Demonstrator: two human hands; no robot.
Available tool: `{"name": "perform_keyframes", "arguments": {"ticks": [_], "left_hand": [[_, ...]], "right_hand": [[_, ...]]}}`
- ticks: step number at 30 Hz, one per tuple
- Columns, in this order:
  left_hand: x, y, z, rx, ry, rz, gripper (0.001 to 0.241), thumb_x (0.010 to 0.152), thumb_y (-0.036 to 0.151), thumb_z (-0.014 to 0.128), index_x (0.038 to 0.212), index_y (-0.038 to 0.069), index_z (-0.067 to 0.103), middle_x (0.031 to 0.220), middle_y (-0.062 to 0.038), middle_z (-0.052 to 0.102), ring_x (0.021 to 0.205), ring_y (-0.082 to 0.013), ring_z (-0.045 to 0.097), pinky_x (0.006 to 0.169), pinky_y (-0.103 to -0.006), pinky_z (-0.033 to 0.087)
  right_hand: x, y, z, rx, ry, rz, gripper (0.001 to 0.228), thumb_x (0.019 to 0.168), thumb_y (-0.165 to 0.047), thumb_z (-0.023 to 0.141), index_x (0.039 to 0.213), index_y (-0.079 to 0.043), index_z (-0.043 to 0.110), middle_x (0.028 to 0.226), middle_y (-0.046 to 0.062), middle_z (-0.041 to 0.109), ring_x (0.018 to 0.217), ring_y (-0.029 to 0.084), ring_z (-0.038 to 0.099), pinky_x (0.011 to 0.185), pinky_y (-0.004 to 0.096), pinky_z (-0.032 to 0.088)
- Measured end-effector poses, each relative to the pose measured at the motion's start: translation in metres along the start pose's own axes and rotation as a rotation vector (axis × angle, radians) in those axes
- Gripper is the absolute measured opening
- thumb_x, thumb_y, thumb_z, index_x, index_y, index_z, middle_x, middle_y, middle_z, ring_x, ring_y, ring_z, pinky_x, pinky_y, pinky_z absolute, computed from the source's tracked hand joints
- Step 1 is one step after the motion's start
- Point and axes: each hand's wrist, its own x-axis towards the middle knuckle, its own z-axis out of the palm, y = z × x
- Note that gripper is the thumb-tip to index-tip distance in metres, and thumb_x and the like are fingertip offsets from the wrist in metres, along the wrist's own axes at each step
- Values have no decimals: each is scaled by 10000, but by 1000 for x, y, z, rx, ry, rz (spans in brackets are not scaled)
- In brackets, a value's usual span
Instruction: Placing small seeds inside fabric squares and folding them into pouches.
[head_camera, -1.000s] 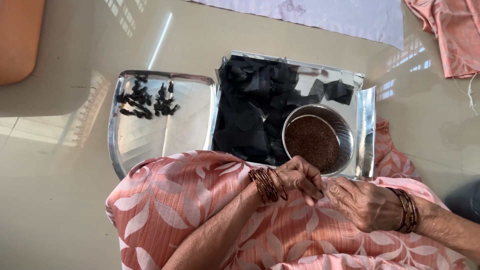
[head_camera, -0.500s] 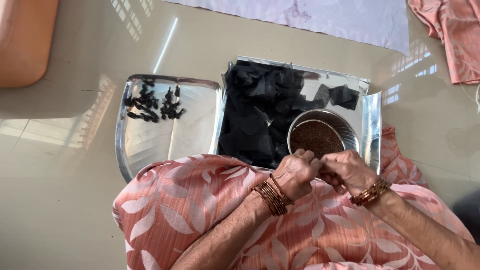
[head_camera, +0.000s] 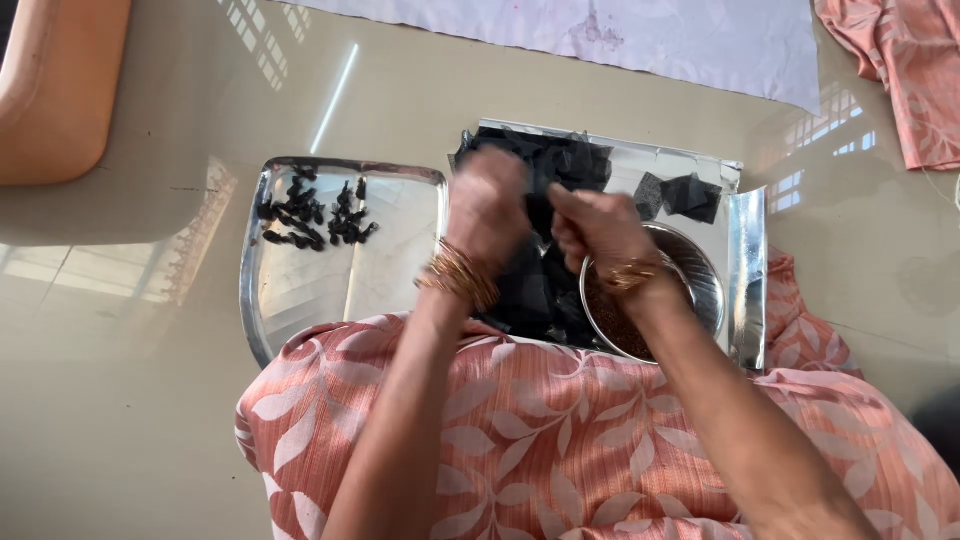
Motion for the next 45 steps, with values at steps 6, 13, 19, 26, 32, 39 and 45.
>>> {"name": "perform_keyframes", "arguments": {"ticks": [6,13,19,26,32,39,45], "left_hand": [[-62,-168,32,304,-13,-687,58,807,40,658,772,75,689,804,-156,721,775,-338,689,719,-476,552],[-108,-205,37,483,-198,-1077,170,699,162,768,839,66,757,925,-192,739,899,-359,726,784,-459,606],[-63,-159,-3,556,-195,-1073,142,772,132,742,902,76,754,936,-150,749,859,-286,724,705,-412,599],[-9,10,-14,-1359,-437,-723,425,878,304,775,1156,-11,710,1032,-181,788,800,-284,801,630,-355,701],[-26,92,-16,-1486,-517,-926,171,895,158,812,956,13,746,824,-105,763,726,-154,747,615,-238,596],[-23,86,-19,-1555,-420,-1081,147,846,113,834,809,71,698,711,-36,721,595,-91,670,535,-204,548],[-30,88,-11,-1508,-441,-1059,209,822,75,864,776,74,660,679,-39,695,556,-95,668,456,-206,501]], "right_hand": [[108,95,-32,-118,-34,-403,212,877,-201,630,757,-48,544,634,36,538,503,116,533,411,211,429],[13,13,-1,-932,236,-280,224,951,-172,725,855,30,715,707,89,706,570,154,714,502,275,593],[-70,-23,-3,-691,240,-274,201,885,-150,775,943,40,744,803,79,741,594,123,720,532,255,621],[-107,-24,-4,-526,252,-212,203,846,-92,794,985,51,758,820,103,757,651,130,725,579,266,649],[-101,-13,-2,-330,182,-218,216,883,-92,773,1031,60,735,865,87,740,673,115,690,570,256,614],[-99,-17,7,-235,176,-173,276,893,-135,760,1092,53,722,838,142,749,682,157,727,568,263,614],[-103,-11,19,-518,136,-325,352,839,-144,758,1147,3,675,990,78,755,844,106,751,691,238,667]]}}
